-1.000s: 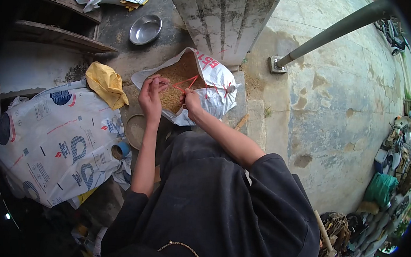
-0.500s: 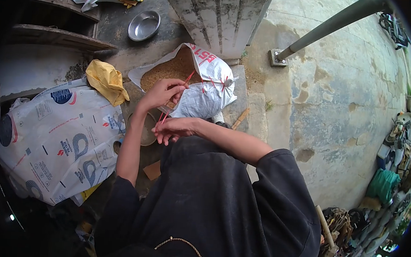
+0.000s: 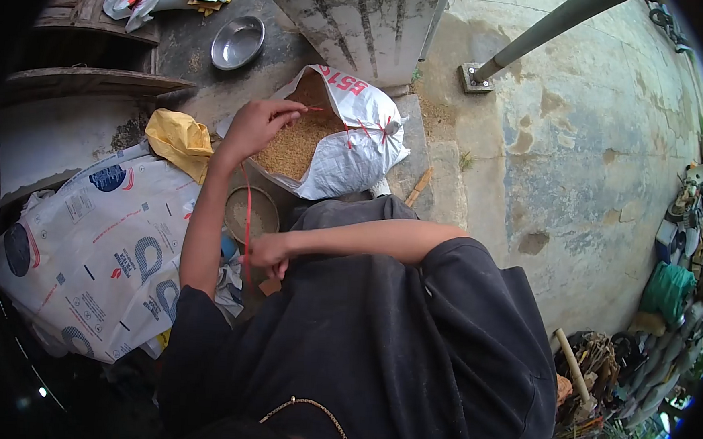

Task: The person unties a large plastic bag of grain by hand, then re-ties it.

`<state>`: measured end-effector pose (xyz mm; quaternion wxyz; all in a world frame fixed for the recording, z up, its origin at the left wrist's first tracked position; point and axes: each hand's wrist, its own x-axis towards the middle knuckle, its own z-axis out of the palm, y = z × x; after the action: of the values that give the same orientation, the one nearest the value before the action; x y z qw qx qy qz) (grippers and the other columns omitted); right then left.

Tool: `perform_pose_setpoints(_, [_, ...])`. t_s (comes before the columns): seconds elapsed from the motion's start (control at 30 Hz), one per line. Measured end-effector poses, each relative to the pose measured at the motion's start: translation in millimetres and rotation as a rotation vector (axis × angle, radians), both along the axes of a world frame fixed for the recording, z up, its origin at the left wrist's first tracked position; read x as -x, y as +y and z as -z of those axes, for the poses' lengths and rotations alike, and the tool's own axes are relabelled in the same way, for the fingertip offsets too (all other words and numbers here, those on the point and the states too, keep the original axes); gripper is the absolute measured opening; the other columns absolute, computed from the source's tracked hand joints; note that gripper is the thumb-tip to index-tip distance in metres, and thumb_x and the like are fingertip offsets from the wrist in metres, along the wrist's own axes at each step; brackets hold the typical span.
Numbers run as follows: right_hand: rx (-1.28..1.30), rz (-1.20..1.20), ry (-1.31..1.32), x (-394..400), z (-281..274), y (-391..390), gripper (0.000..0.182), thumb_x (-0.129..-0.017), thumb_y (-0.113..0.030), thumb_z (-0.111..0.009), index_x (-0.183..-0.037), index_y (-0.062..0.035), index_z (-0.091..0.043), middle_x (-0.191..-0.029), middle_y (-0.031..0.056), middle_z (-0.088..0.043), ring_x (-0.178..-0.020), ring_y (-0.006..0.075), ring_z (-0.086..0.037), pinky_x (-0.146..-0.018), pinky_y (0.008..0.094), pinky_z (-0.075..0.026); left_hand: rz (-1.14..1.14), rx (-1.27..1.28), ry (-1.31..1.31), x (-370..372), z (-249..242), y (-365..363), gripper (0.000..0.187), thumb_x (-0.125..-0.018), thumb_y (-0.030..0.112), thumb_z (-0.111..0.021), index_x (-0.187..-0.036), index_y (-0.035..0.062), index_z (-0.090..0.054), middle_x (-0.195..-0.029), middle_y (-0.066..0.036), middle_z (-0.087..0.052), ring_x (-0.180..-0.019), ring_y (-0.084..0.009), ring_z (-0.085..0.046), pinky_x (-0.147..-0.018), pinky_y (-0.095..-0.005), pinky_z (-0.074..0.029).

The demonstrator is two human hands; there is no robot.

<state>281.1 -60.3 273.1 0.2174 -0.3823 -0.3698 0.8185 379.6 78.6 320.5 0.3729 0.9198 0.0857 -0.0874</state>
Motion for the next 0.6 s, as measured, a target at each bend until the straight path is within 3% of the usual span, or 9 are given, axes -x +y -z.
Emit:
perform_pose_setpoints(0.03, [-0.228, 0.009, -0.183, -15.4, 11.5, 0.2, 0.052, -0.097, -0.048, -0.043, -0.100, 0.0006, -0.061, -0.074, 0.0094, -0.064, -0.061, 0.0140, -0.060, -0.050, 0.0233, -0.046, -0.001, 0.002, -0.001, 2.8, 12.0, 7.1, 0.022, -0.090, 0.016, -0.059, -0.105, 0.0039, -0.068, -0.085, -0.010, -0.069, -0.069, -0.0217, -0.064, -0.064, -0.0333, -0.049])
perform_pose_setpoints(0.07, [-0.238, 0.070, -0.097, -31.2, 27.2, -2.7, 0.046, -0.097, -0.043, -0.046, -0.097, -0.0004, -0.062, -0.071, 0.0053, -0.062, -0.059, 0.0114, -0.057, -0.049, 0.0216, -0.042, 0.051, -0.140, -0.085, 8.1, 33.0, 13.6, 0.020, -0.088, 0.016, -0.059, -0.101, 0.0042, -0.069, -0.085, -0.012, -0.069, -0.073, -0.0261, -0.065, -0.067, -0.0373, -0.050])
perform_pose_setpoints(0.1, [-0.245, 0.132, -0.011, -50.8, 41.0, -8.4, 0.040, -0.097, -0.038, -0.048, -0.094, -0.0014, -0.063, -0.068, 0.0013, -0.060, -0.057, 0.0088, -0.053, -0.049, 0.0199, -0.039, 0.105, -0.282, -0.170, 12.9, 52.0, 18.7, 0.019, -0.086, 0.015, -0.059, -0.097, 0.0046, -0.070, -0.085, -0.013, -0.068, -0.077, -0.0306, -0.065, -0.070, -0.0412, -0.051])
perform_pose_setpoints(0.17, [-0.039, 0.168, 0.135, -111.7, 31.8, -30.7, 0.034, -0.098, -0.035, -0.048, -0.095, -0.0040, -0.064, -0.064, -0.0027, -0.055, -0.054, 0.0053, -0.045, -0.048, 0.0196, -0.032, 0.130, -0.360, -0.154, 20.4, 77.9, 24.8, 0.017, -0.085, 0.014, -0.058, -0.094, 0.0054, -0.070, -0.084, -0.013, -0.068, -0.079, -0.0307, -0.066, -0.071, -0.0422, -0.051])
perform_pose_setpoints(0.3, [0.205, 0.626, -0.122, -179.7, 71.4, -80.1, 0.033, -0.097, -0.034, -0.050, -0.089, -0.0050, -0.064, -0.063, -0.0016, -0.056, -0.049, 0.0045, -0.040, -0.044, 0.0227, -0.028, 0.186, -0.456, 0.040, 31.0, 134.7, 32.6, 0.018, -0.082, 0.014, -0.056, -0.088, 0.0083, -0.071, -0.083, -0.014, -0.068, -0.084, -0.0308, -0.067, -0.073, -0.0430, -0.052])
perform_pose_setpoints(0.37, [0.340, 0.813, -0.132, -191.2, 87.7, -92.9, 0.036, -0.097, -0.035, -0.049, -0.087, -0.0047, -0.064, -0.063, -0.0006, -0.057, -0.048, 0.0062, -0.040, -0.044, 0.0227, -0.028, 0.233, -0.509, 0.099, 33.8, 164.8, 38.8, 0.017, -0.082, 0.015, -0.057, -0.090, 0.0088, -0.071, -0.083, -0.013, -0.068, -0.083, -0.0313, -0.066, -0.072, -0.0432, -0.051])
perform_pose_setpoints(0.5, [0.537, 0.849, -0.194, -167.3, 94.4, -67.0, 0.050, -0.091, -0.053, -0.053, -0.085, -0.0048, -0.065, -0.064, 0.0044, -0.064, -0.044, 0.0090, -0.046, -0.043, 0.0224, -0.032, 0.336, -0.483, 0.228, 27.7, 162.7, 30.5, 0.017, -0.082, 0.017, -0.057, -0.089, 0.0090, -0.070, -0.084, -0.012, -0.067, -0.082, -0.0315, -0.065, -0.071, -0.0426, -0.051])
perform_pose_setpoints(0.57, [0.524, 0.749, -0.414, -143.8, 89.1, -40.1, 0.056, -0.085, -0.057, -0.057, -0.082, -0.0016, -0.066, -0.066, 0.0086, -0.068, -0.046, 0.0128, -0.055, -0.046, 0.0268, -0.042, 0.367, -0.422, 0.190, 29.1, 160.2, 26.8, 0.016, -0.082, 0.017, -0.058, -0.090, 0.0092, -0.070, -0.085, -0.011, -0.068, -0.083, -0.0311, -0.065, -0.071, -0.0422, -0.051])
perform_pose_setpoints(0.6, [0.531, 0.760, -0.408, -130.9, 98.8, -31.5, 0.056, -0.085, -0.057, -0.057, -0.082, -0.0016, -0.066, -0.066, 0.0086, -0.068, -0.046, 0.0128, -0.055, -0.046, 0.0268, -0.042, 0.382, -0.364, 0.155, 29.8, 159.1, 26.1, 0.016, -0.081, 0.018, -0.060, -0.090, 0.0093, -0.070, -0.086, -0.011, -0.068, -0.083, -0.0307, -0.065, -0.071, -0.0419, -0.051])
